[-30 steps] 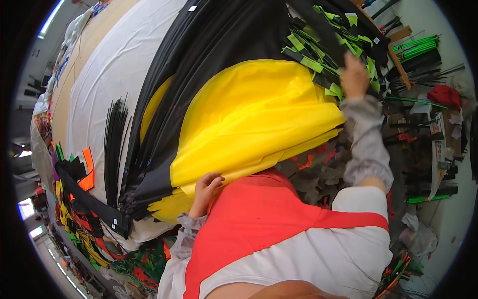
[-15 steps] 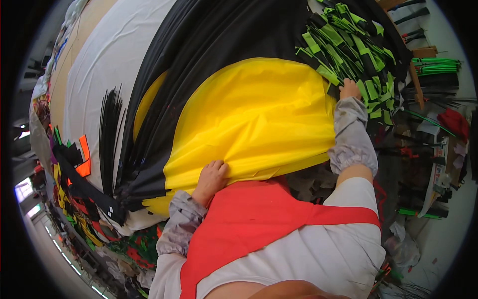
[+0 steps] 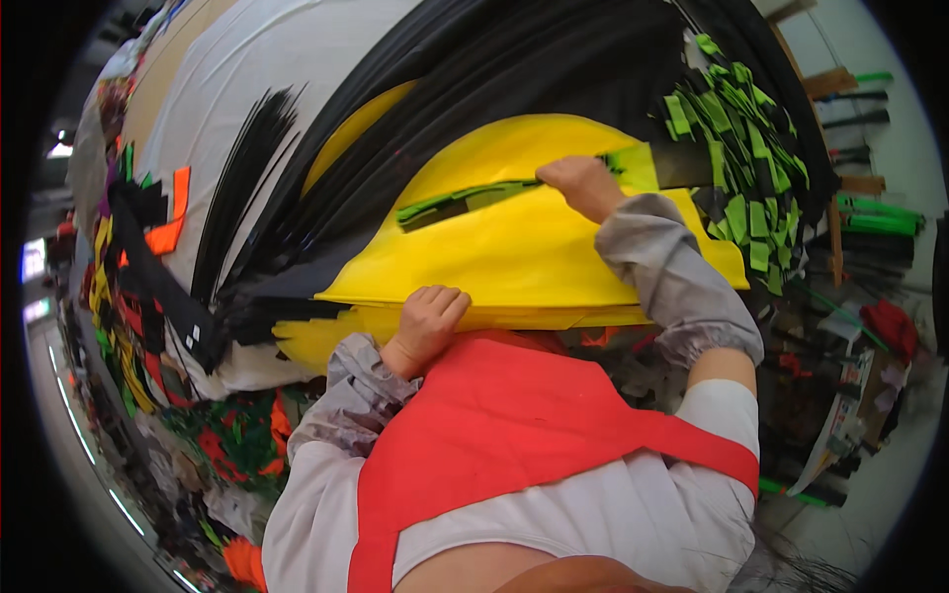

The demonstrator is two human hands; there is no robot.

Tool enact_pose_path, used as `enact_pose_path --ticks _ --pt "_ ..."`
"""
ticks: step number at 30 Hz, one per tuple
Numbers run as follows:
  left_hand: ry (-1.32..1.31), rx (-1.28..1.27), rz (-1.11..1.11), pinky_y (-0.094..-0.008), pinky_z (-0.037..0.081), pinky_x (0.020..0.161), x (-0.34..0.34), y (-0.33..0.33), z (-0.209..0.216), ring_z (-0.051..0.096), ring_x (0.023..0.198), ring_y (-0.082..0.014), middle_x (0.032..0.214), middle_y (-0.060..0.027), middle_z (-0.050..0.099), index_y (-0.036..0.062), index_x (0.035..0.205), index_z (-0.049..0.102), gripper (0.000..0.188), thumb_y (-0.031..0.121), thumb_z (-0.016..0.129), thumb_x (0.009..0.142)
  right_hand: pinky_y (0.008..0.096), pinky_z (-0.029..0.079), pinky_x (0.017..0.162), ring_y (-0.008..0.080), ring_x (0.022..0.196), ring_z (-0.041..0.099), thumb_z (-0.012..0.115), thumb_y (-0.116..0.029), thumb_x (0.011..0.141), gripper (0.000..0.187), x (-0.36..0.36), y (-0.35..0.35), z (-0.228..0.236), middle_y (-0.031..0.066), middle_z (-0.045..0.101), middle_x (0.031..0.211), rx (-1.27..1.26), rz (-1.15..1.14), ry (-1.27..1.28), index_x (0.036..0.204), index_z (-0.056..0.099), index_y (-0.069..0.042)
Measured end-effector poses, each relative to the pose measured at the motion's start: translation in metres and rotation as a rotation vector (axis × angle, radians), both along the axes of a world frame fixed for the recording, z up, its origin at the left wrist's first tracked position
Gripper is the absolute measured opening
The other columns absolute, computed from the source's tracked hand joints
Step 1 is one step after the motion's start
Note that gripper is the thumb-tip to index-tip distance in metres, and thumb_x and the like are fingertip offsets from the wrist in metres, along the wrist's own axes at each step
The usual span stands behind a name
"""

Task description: The person packs kites by inserting ribbons and rods into the folded kite fabric, rolling the fabric, and sliding the kites into black sleeves by hand.

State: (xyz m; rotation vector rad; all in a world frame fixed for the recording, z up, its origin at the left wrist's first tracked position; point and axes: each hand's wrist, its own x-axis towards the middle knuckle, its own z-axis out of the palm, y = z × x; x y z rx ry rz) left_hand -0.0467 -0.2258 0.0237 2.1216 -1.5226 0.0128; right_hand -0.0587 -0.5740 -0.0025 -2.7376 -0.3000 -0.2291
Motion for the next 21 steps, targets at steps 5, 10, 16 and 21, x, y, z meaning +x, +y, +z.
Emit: enact_pose_path --ticks 5,10,16,21 --pt "-0.038 -0.014 0.121 -0.0341 0.047 0.065 -0.01 0.088 0.034 0.06 0.074 -0.0224 0.085 -0.0062 0.06 0.0056 0.09 0.061 0.018 0.01 0.062 0.073 0.0416 0.052 0.072 0.0319 0.081 0.066 0.061 -0.005 0.08 0.019 -0.008 0.089 -0.049 0.0115 0.067 0.086 0.007 0.234 0.373 0.097 0.068 -0.01" --pt "-0.144 -0.013 0.374 -0.0369 0.05 0.069 -0.02 0.177 0.069 0.062 0.078 -0.0249 0.092 -0.0072 0.064 0.0036 0.097 0.065 0.026 0.011 0.064 0.072 0.0424 0.053 0.077 0.0323 0.086 0.067 0.059 -0.013 0.087 0.016 0.018 0.2 -0.015 0.0122 0.069 0.09 0.172 0.408 0.353 0.101 0.067 -0.014" --pt "0.003 0.061 0.558 -0.0394 0.048 0.072 0.037 0.21 0.036 0.061 0.083 -0.0262 0.088 -0.0068 0.064 0.0062 0.091 0.065 0.019 0.011 0.059 0.073 0.0407 0.051 0.086 0.0371 0.094 0.066 0.069 -0.026 0.087 0.032 0.082 0.264 -0.039 0.0186 0.07 0.097 0.35 0.681 0.789 0.114 0.067 -0.009" --pt "0.045 0.127 0.659 -0.0385 0.049 0.073 0.083 0.205 -0.043 0.061 0.081 -0.0275 0.082 -0.0077 0.06 0.0073 0.082 0.066 0.011 0.011 0.058 0.074 0.0412 0.05 0.092 0.0324 0.107 0.062 0.071 -0.022 0.086 0.039 0.22 0.279 -0.04 0.012 0.066 0.114 -0.125 0.453 0.363 0.122 0.063 -0.011"
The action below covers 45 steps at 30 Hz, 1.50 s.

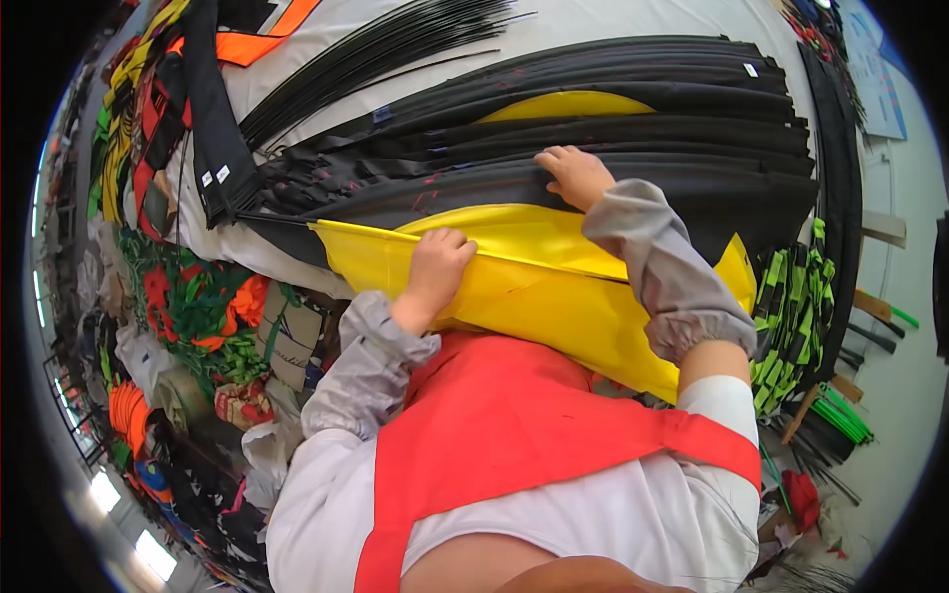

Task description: The person packs kites by inserting ribbons and rods into the folded kite fabric, rolling the fabric, and sliding the kites into black sleeves by hand.

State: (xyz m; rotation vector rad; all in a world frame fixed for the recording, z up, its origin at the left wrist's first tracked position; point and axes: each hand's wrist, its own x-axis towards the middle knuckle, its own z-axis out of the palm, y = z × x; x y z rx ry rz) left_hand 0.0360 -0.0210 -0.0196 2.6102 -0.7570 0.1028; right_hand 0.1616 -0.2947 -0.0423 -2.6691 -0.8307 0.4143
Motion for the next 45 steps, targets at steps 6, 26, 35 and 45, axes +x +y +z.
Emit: enact_pose_path --ticks 6,26,35,45 --pt "0.029 0.17 0.002 -0.0387 0.053 0.061 0.032 -0.004 -0.052 0.064 0.074 -0.0266 0.08 -0.0103 0.058 0.0069 0.067 0.064 0.01 0.009 0.059 0.075 0.0403 0.052 0.086 0.0308 0.101 0.063 0.074 -0.02 0.082 0.026 0.02 0.001 -0.055 0.0082 0.067 0.104 -0.032 -0.065 -0.074 0.104 0.065 -0.01" --pt "0.046 -0.049 0.046 -0.043 0.028 0.113 -0.056 -0.018 -0.1 0.048 0.13 -0.0259 0.139 -0.0085 0.054 0.018 0.128 0.061 0.05 0.033 0.065 0.081 0.0414 0.054 0.078 0.0329 0.089 0.068 0.072 -0.018 0.079 0.02 0.035 0.088 -0.033 0.0126 0.071 0.094 0.437 -0.291 0.141 0.097 0.072 -0.008" --pt "0.026 -0.047 0.036 -0.0411 0.019 0.118 -0.06 -0.018 -0.125 0.047 0.132 -0.022 0.139 -0.0047 0.056 0.0237 0.132 0.059 0.048 0.039 0.057 0.087 0.0423 0.051 0.087 0.0311 0.103 0.058 0.073 -0.028 0.08 0.025 0.282 0.219 -0.165 0.007 0.064 0.105 0.022 -0.086 -0.181 0.101 0.065 -0.017" --pt "0.212 -0.143 0.049 -0.0438 0.023 0.116 -0.047 -0.018 -0.101 0.042 0.135 -0.0262 0.142 -0.0099 0.051 0.0164 0.132 0.059 0.062 0.04 0.072 0.077 0.0401 0.05 0.062 0.0302 0.074 0.065 0.066 -0.031 0.088 0.016 0.167 0.072 -0.039 0.0046 0.067 0.082 0.321 -0.178 -0.232 0.087 0.068 -0.015"
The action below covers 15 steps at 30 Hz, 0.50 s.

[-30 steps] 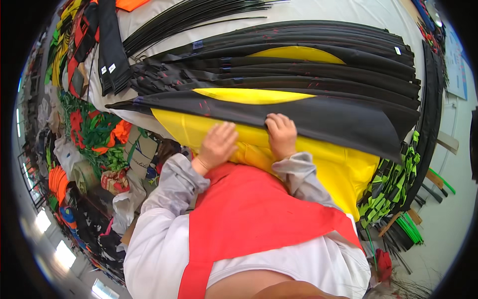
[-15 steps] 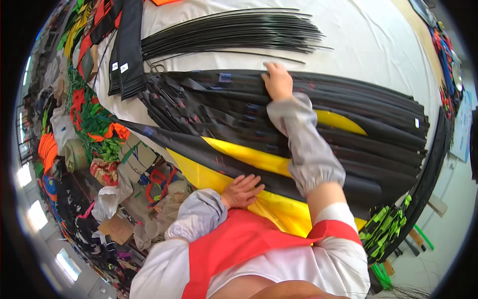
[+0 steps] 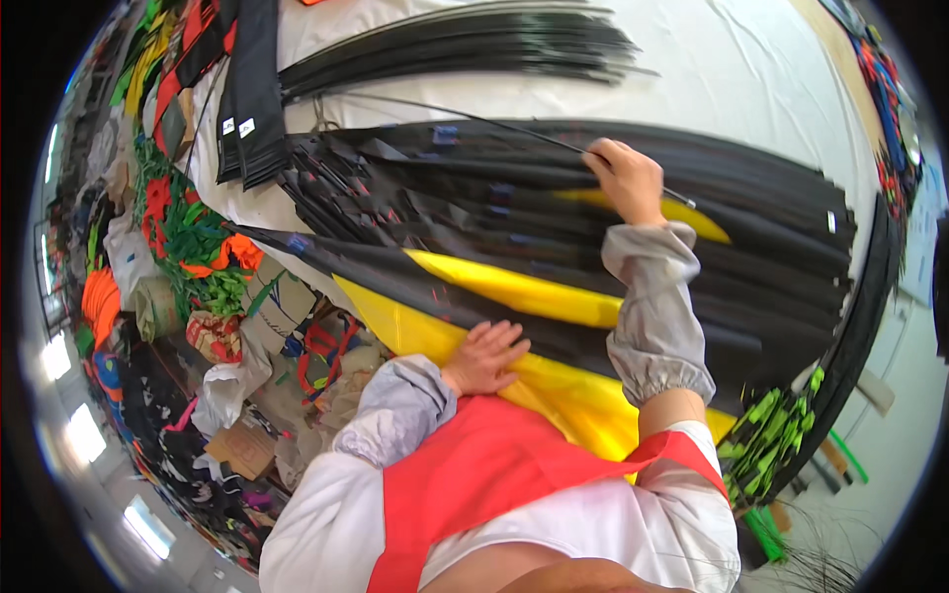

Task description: The person packs kites by inserting ribbons and rods into the folded kite fabric, rolling the fabric, and sliding the kites into black sleeves by hand.

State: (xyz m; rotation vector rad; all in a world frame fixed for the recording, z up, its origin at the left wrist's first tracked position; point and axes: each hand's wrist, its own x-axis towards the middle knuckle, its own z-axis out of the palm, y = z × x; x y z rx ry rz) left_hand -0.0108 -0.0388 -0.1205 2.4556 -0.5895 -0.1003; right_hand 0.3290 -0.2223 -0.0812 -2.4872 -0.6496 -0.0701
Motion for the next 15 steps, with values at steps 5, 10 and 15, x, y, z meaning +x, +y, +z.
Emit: enact_pose_path --ticks 5,10,15 --pt "0.117 0.093 0.012 -0.0499 0.025 0.114 0.021 -0.016 0.056 0.042 0.132 -0.0336 0.139 -0.0177 0.048 0.0111 0.13 0.057 0.073 0.036 0.081 0.066 0.0332 0.045 0.057 0.0232 0.061 0.061 0.072 -0.028 0.084 0.021 -0.128 -0.136 0.062 0.008 0.064 0.07 0.036 -0.398 0.211 0.08 0.07 -0.008" --pt "-0.032 0.251 -0.071 -0.0497 0.027 0.114 0.005 -0.04 0.054 0.043 0.131 -0.0339 0.14 -0.0195 0.048 0.0064 0.127 0.058 0.059 0.027 0.072 0.074 0.0263 0.043 0.059 0.0093 0.06 0.055 0.076 -0.016 0.079 0.016 -0.226 -0.229 0.042 0.0044 0.062 0.063 0.274 -0.514 0.608 0.079 0.07 -0.001" --pt "-0.302 0.277 -0.108 -0.0488 0.036 0.109 0.015 -0.065 0.051 0.049 0.126 -0.035 0.134 -0.0174 0.054 0.0061 0.121 0.062 0.038 0.01 0.056 0.083 0.0304 0.048 0.068 0.0154 0.067 0.061 0.081 -0.019 0.078 0.02 -0.286 -0.258 -0.05 0.0072 0.068 0.071 0.104 -0.507 1.002 0.087 0.075 -0.002"
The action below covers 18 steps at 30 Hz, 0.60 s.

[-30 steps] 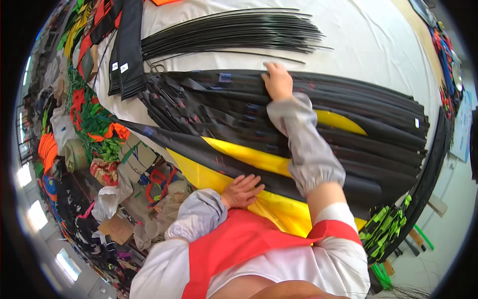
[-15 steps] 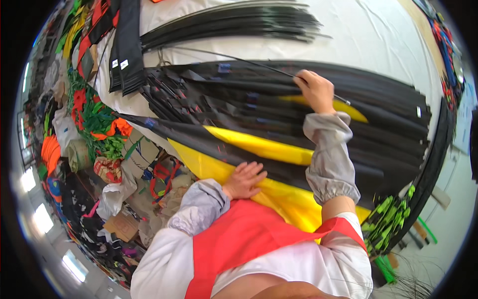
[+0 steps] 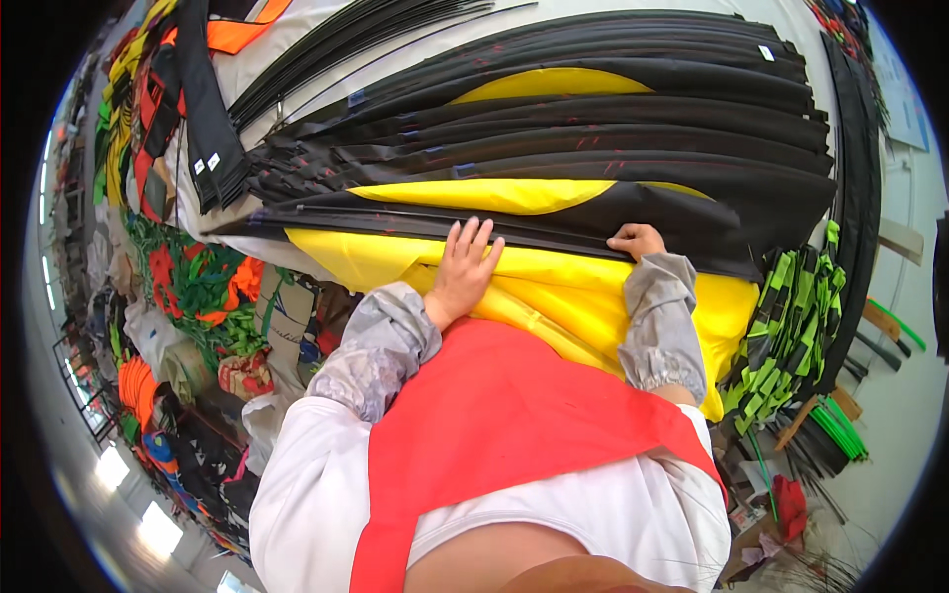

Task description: The person packs kites by inserting ribbons and rods into the folded kite fabric, rolling the fabric, and sliding the kites into black sleeves by hand.

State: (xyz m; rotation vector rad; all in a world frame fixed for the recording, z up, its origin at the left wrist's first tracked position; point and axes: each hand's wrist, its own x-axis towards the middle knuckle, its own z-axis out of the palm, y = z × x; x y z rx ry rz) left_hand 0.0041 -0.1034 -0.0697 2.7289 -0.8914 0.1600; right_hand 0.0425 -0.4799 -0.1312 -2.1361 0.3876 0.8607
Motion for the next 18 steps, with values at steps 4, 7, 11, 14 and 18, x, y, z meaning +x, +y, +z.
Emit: enact_pose_path --ticks 4,7,11,14,18 --pt "0.047 -0.063 -0.044 -0.042 0.051 0.085 0.032 0.002 -0.018 0.061 0.098 -0.0322 0.093 -0.0095 0.063 0.0077 0.097 0.062 0.016 0.011 0.058 0.082 0.0363 0.05 0.08 0.0258 0.09 0.065 0.076 -0.028 0.08 0.021 -0.015 0.0 0.004 0.0071 0.071 0.092 -0.076 0.132 -0.239 0.089 0.077 -0.009" --pt "0.202 0.0 0.006 -0.0379 0.052 0.07 0.056 0.001 -0.006 0.062 0.085 -0.0276 0.081 -0.0071 0.063 0.0097 0.082 0.057 0.022 0.024 0.072 0.078 0.0404 0.049 0.084 0.0287 0.096 0.063 0.07 -0.025 0.083 0.016 -0.018 0.043 0.057 0.0071 0.07 0.096 -0.303 0.022 -0.679 0.084 0.073 -0.009" --pt "0.219 0.027 0.06 -0.0389 0.052 0.063 0.071 -0.002 -0.015 0.065 0.076 -0.0276 0.073 -0.0083 0.062 0.0107 0.08 0.056 0.03 0.038 0.069 0.085 0.0452 0.047 0.097 0.0344 0.114 0.059 0.073 -0.013 0.077 0.04 -0.031 0.1 0.095 0.0132 0.062 0.124 -0.124 0.327 -0.979 0.116 0.064 -0.008" --pt "0.409 0.124 0.165 -0.0449 0.052 0.067 0.088 -0.007 -0.029 0.067 0.076 -0.0317 0.08 -0.0111 0.069 0.0089 0.081 0.067 0.038 0.045 0.061 0.09 0.0448 0.045 0.101 0.0335 0.121 0.055 0.064 -0.011 0.08 0.041 -0.039 0.113 0.041 0.0145 0.058 0.129 -0.155 0.527 -1.118 0.121 0.061 -0.009" --pt "0.561 0.137 0.303 -0.0489 0.051 0.073 0.107 -0.014 -0.037 0.068 0.077 -0.0348 0.082 -0.0151 0.071 0.0065 0.082 0.074 0.044 0.049 0.062 0.088 0.0418 0.051 0.085 0.0298 0.1 0.062 0.056 -0.008 0.083 0.024 -0.021 0.089 -0.008 0.0091 0.063 0.105 -0.479 0.391 -1.012 0.106 0.064 -0.01"
